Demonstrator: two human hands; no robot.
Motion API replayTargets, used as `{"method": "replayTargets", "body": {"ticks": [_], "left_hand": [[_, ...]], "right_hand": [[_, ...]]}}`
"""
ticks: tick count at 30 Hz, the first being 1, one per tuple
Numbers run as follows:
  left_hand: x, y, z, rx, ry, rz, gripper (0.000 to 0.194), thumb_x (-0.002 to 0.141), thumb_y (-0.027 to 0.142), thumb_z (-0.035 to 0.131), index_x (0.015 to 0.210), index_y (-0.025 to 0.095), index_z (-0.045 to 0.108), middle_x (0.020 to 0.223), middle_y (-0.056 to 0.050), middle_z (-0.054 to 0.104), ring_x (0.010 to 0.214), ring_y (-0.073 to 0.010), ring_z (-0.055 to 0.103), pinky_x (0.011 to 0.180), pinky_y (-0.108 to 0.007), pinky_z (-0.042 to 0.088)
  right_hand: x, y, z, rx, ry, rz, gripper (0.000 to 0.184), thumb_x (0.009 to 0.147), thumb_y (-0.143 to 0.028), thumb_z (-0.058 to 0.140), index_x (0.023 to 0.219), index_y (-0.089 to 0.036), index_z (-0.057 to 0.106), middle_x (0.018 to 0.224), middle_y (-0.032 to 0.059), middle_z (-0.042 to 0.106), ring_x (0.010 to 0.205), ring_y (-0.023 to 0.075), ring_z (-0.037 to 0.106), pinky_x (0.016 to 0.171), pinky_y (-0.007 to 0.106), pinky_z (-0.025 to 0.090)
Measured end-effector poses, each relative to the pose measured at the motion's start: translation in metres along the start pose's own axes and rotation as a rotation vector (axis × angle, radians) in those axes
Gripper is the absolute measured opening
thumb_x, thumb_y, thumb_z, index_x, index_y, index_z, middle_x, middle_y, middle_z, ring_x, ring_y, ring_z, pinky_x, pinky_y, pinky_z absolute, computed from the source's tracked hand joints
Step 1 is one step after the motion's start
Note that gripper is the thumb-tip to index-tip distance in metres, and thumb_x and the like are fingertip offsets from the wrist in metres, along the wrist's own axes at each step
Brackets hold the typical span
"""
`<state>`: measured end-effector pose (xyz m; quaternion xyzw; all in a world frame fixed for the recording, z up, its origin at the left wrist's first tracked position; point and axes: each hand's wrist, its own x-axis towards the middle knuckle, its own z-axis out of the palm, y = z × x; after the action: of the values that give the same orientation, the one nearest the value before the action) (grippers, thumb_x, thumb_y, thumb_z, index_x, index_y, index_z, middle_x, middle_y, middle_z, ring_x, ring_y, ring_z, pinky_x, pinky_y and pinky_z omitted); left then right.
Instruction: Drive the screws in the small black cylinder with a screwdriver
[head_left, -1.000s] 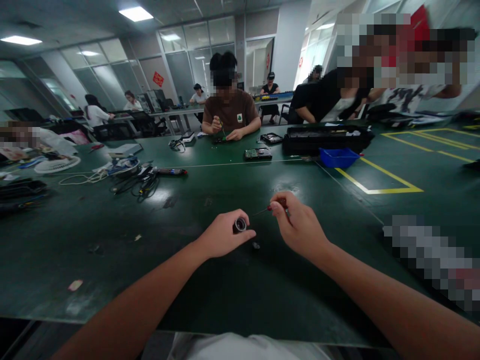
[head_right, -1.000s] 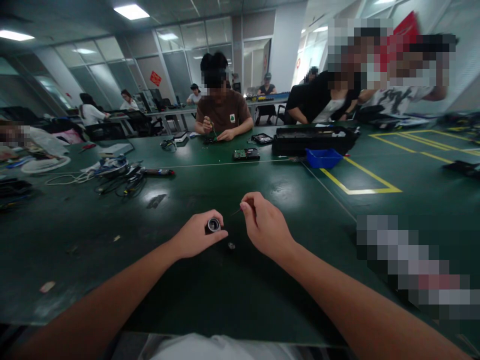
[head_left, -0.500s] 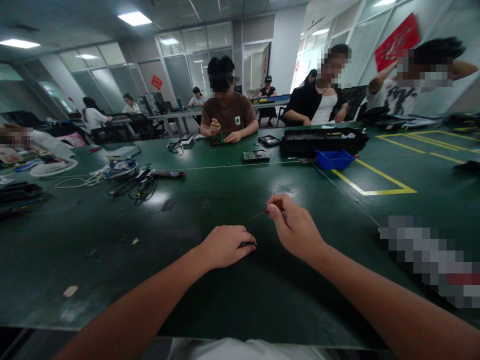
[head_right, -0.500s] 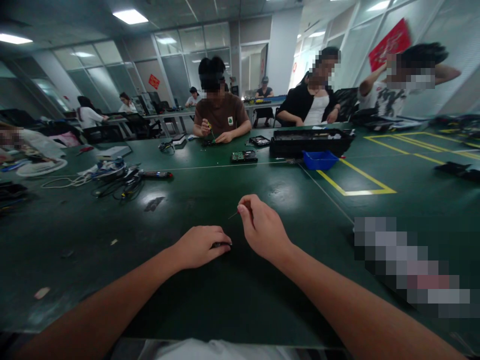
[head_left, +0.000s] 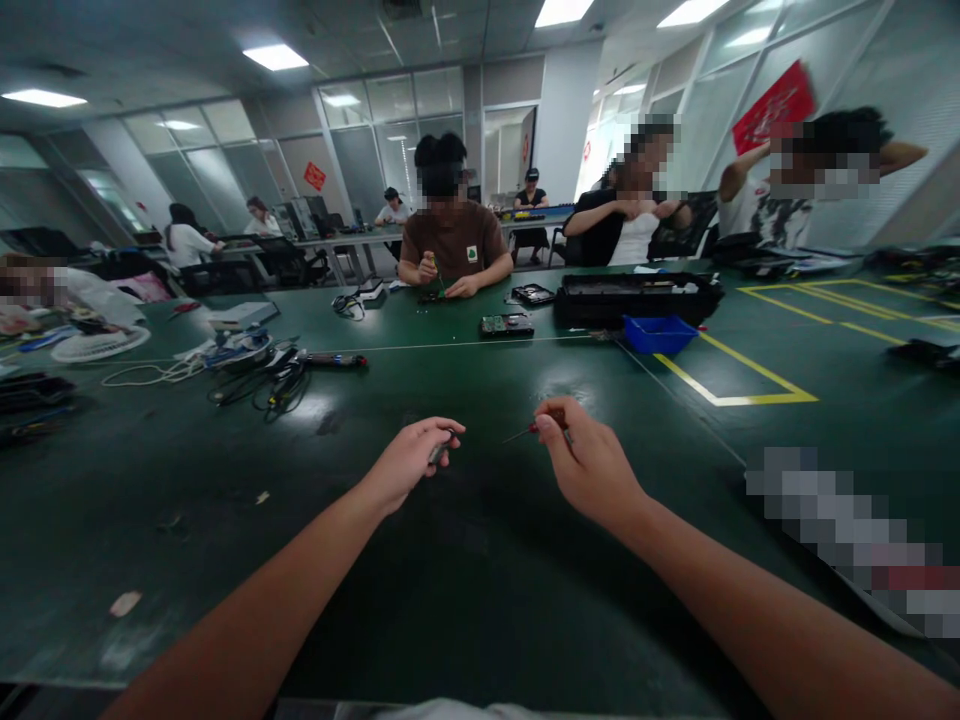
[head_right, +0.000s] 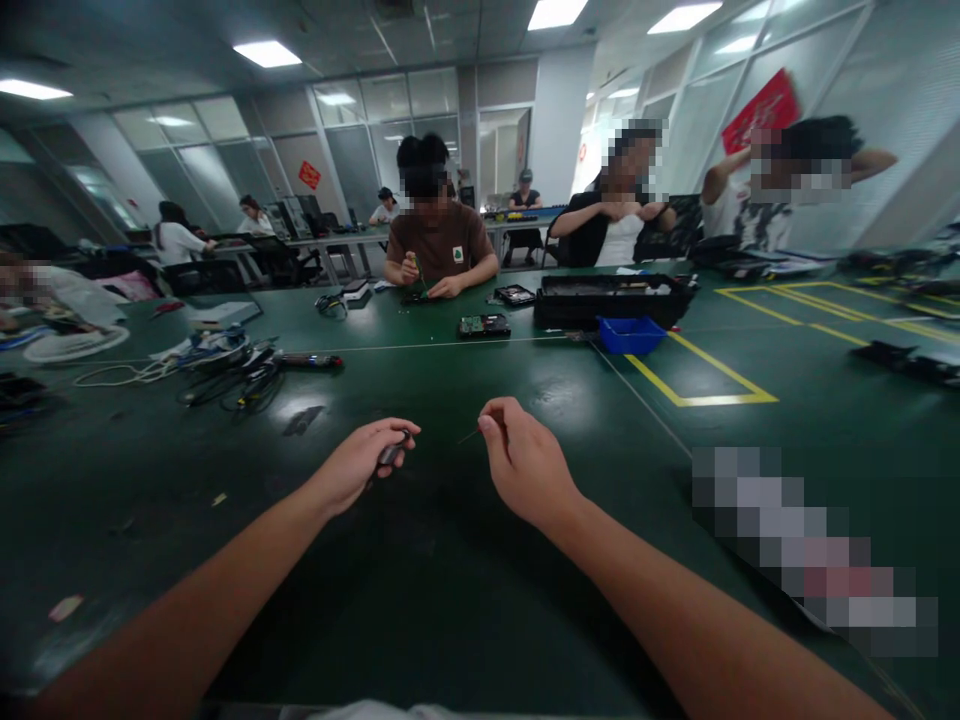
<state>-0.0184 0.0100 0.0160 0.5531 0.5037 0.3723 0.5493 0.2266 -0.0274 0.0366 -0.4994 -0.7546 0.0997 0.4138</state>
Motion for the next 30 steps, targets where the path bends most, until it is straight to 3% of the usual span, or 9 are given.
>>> {"method": "replayTargets", "body": {"ticks": [6, 13, 21, 30], "left_hand": [[0.009, 0.003, -0.015, -0.3, 0.19, 0.079, 0.02, 0.078, 0.034, 0.061, 0.081, 0.014, 0.063, 0.081, -0.004, 0.056, 0.062, -0.0113, 0.051, 0.045, -0.018, 0.033], [0.017, 0.014, -0.04, -0.435, 0.372, 0.089, 0.021, 0.068, 0.015, 0.057, 0.087, 0.012, 0.066, 0.075, -0.004, 0.058, 0.058, -0.0111, 0.053, 0.049, -0.02, 0.04], [0.021, 0.018, -0.066, -0.512, 0.447, 0.107, 0.022, 0.061, 0.01, 0.051, 0.08, 0.011, 0.062, 0.07, -0.003, 0.055, 0.06, -0.0104, 0.052, 0.055, -0.019, 0.044], [0.017, 0.015, -0.08, -0.553, 0.527, 0.09, 0.026, 0.055, 0.008, 0.05, 0.079, 0.013, 0.059, 0.063, -0.001, 0.049, 0.057, -0.0112, 0.048, 0.055, -0.02, 0.043]], "right_hand": [[0.002, 0.002, -0.002, -0.017, -0.006, -0.001, 0.017, 0.101, -0.031, 0.04, 0.101, -0.02, 0.053, 0.084, 0.0051, 0.066, 0.077, 0.0207, 0.065, 0.069, 0.034, 0.047], [0.005, 0.003, -0.006, -0.033, -0.018, 0.004, 0.019, 0.101, -0.032, 0.04, 0.101, -0.02, 0.054, 0.083, 0.0055, 0.066, 0.075, 0.0209, 0.065, 0.067, 0.034, 0.047], [0.008, 0.01, -0.004, -0.02, -0.008, 0.029, 0.019, 0.101, -0.032, 0.041, 0.101, -0.019, 0.054, 0.084, 0.0059, 0.067, 0.076, 0.0216, 0.066, 0.068, 0.035, 0.047], [0.005, 0.007, -0.001, 0.064, -0.034, 0.043, 0.018, 0.101, -0.032, 0.04, 0.098, -0.021, 0.054, 0.081, 0.0046, 0.066, 0.072, 0.0208, 0.065, 0.064, 0.033, 0.047]]}}
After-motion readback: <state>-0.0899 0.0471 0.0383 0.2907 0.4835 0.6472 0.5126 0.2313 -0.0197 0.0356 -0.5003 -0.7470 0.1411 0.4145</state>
